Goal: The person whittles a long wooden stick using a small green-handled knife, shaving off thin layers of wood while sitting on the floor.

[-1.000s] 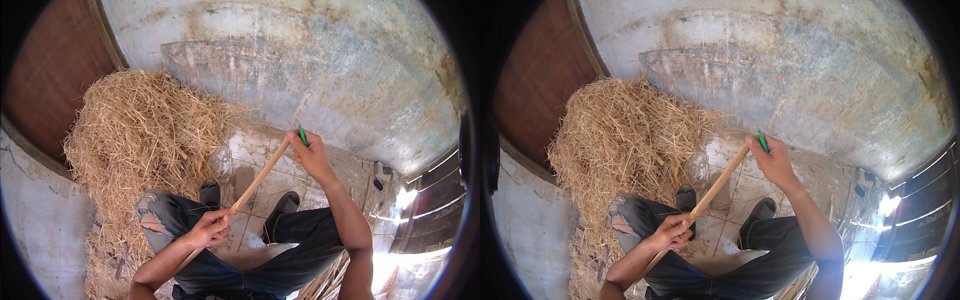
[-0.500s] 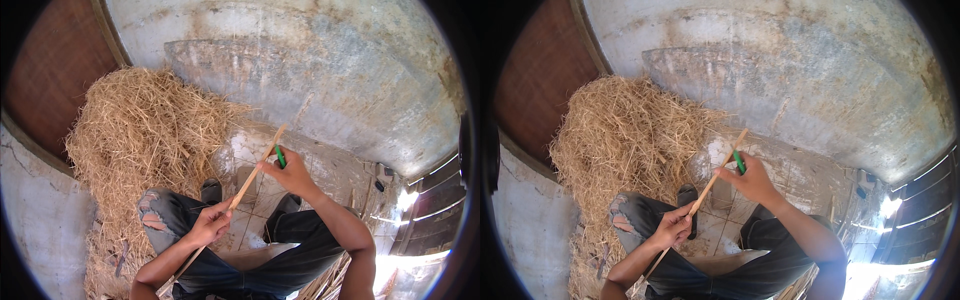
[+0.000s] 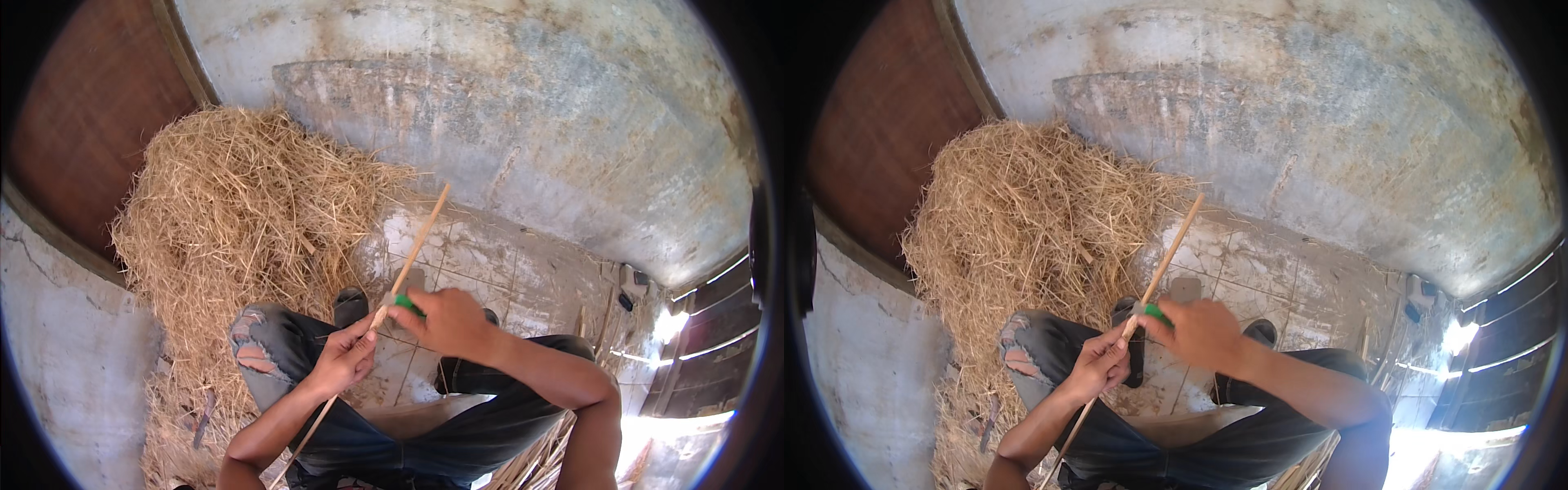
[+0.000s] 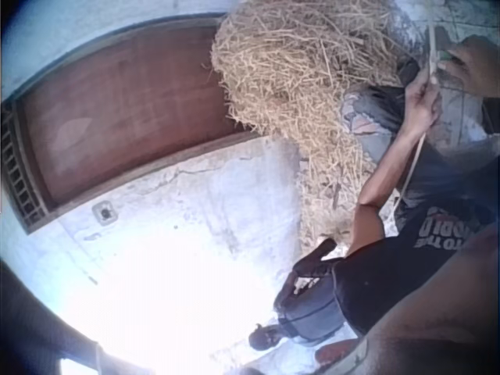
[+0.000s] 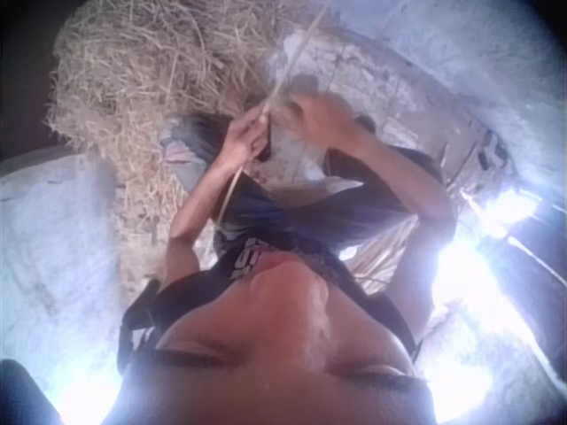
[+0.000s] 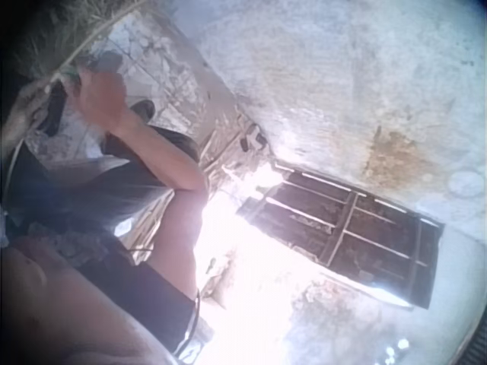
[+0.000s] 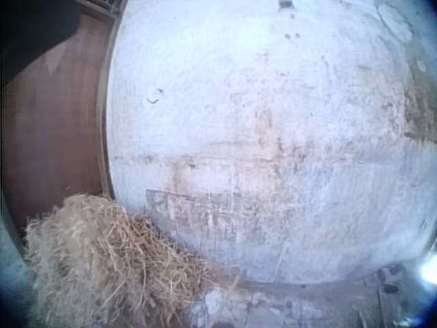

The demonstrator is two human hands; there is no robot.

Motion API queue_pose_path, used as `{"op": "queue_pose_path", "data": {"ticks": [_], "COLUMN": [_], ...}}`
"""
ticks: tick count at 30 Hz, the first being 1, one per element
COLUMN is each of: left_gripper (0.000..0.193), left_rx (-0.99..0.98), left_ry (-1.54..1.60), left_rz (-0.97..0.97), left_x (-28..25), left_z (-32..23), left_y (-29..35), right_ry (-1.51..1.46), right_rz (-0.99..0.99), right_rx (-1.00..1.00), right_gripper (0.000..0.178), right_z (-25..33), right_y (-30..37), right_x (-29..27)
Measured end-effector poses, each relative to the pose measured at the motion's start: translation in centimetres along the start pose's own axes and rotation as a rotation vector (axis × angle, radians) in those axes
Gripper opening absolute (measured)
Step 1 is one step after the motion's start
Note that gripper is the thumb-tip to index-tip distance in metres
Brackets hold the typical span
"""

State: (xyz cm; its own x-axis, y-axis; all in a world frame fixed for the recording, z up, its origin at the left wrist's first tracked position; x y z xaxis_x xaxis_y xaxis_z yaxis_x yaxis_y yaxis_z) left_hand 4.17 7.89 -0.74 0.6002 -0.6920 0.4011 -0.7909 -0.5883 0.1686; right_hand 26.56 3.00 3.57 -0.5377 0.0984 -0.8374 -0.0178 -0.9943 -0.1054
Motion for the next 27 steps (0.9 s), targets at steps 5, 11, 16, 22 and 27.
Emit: {"op": "queue_pose_path", "data": {"ticks": [5,11,16,22,27], "left_gripper": [0.057,0.057,0.055,0.055,0.053], "left_rx": [-0.015,0.044,0.024,-0.030,0.029], "left_ry": [-0.088,-0.091,-0.095,-0.192,-0.231], "left_rz": [0.030,0.034,-0.009,0.017,0.113], "left_x": [-0.5,-0.3,-0.4,-0.4,0.2], "left_z": [1.3,1.6,0.5,1.4,1.0], "left_y": [0.3,0.1,0.3,1.1,0.6], "right_ry": [-0.033,-0.013,0.000,-0.172,-0.288], "right_rz": [-0.244,-0.181,0.060,-0.499,-0.535], "right_rx": [0.261,0.121,-0.002,0.358,0.522], "right_gripper": [0.047,0.045,0.046,0.055,0.055], "right_z": [-7.2,-3.3,-0.6,-13.2,-19.2], "right_y": [-3.4,-1.9,-0.4,-5.7,-3.1], "right_x": [-5.9,-4.5,-1.0,-7.0,-11.5]}}
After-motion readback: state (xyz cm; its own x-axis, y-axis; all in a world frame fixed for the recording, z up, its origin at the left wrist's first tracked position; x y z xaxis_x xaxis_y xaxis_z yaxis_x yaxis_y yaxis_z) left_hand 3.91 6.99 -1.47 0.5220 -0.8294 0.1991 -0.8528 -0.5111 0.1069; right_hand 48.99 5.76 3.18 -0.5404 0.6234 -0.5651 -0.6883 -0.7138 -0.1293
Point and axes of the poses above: each hand's wrist, its own y-axis away from the middle knuckle, its own x-axis out of the palm, z = x × y, the point moved 1 cm from there along -y, towards the middle knuckle, and after that the axes turned 5 degrees about x, right-handed, at the moved point
